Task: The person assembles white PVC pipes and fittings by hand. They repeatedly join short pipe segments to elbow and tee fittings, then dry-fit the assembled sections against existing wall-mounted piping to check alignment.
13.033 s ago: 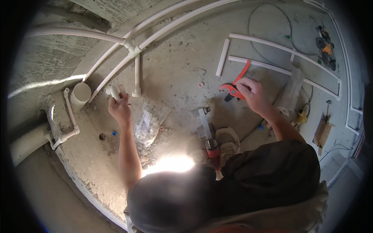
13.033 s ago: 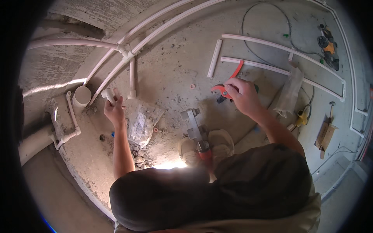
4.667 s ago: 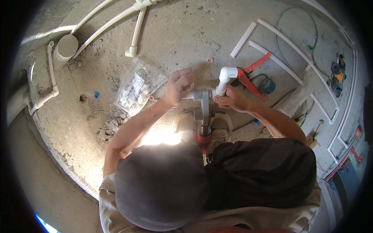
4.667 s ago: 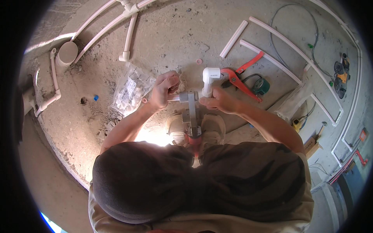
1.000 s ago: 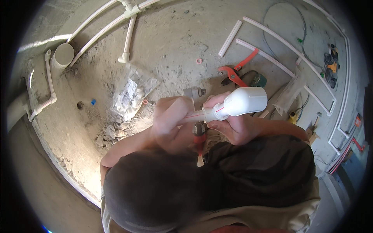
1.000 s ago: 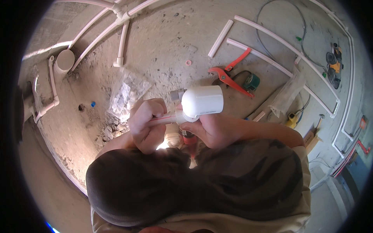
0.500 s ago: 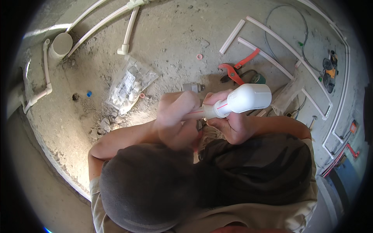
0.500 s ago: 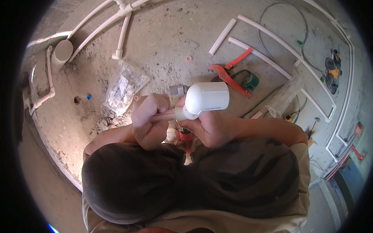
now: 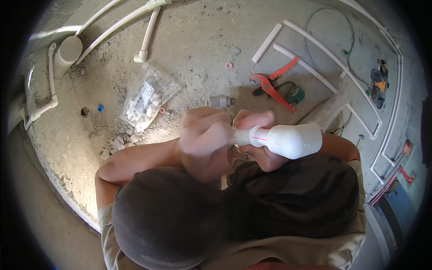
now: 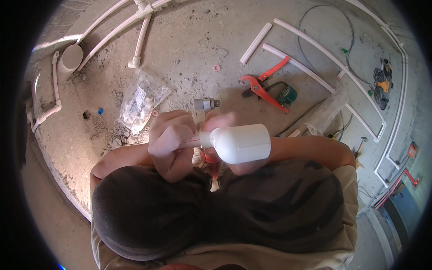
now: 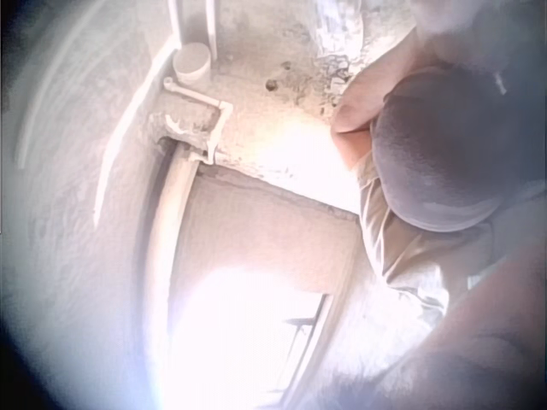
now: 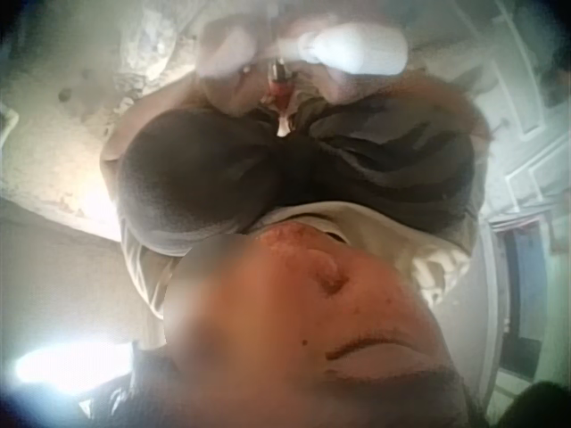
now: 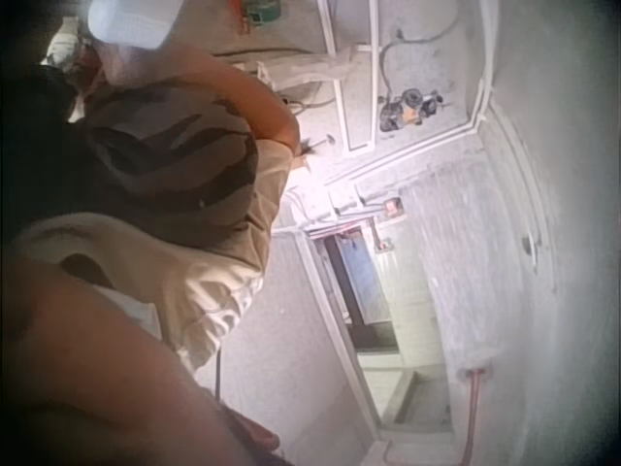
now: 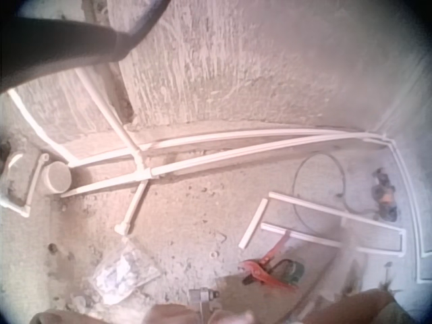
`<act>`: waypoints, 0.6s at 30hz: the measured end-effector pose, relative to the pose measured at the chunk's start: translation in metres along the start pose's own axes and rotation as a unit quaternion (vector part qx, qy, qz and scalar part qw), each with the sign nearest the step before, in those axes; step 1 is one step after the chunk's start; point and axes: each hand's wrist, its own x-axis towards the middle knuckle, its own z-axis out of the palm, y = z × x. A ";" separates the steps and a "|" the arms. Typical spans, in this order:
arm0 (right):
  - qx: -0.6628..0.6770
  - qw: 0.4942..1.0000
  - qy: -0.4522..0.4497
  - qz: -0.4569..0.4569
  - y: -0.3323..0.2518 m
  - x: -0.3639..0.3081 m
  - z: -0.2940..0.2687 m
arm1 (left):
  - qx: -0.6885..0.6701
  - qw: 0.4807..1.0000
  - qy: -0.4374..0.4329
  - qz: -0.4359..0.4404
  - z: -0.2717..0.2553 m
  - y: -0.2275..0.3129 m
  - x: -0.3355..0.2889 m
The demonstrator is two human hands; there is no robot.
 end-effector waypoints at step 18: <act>-0.041 0.984 0.097 -0.146 0.003 0.013 -0.004 | -0.100 0.961 0.075 -0.246 -0.028 0.025 0.030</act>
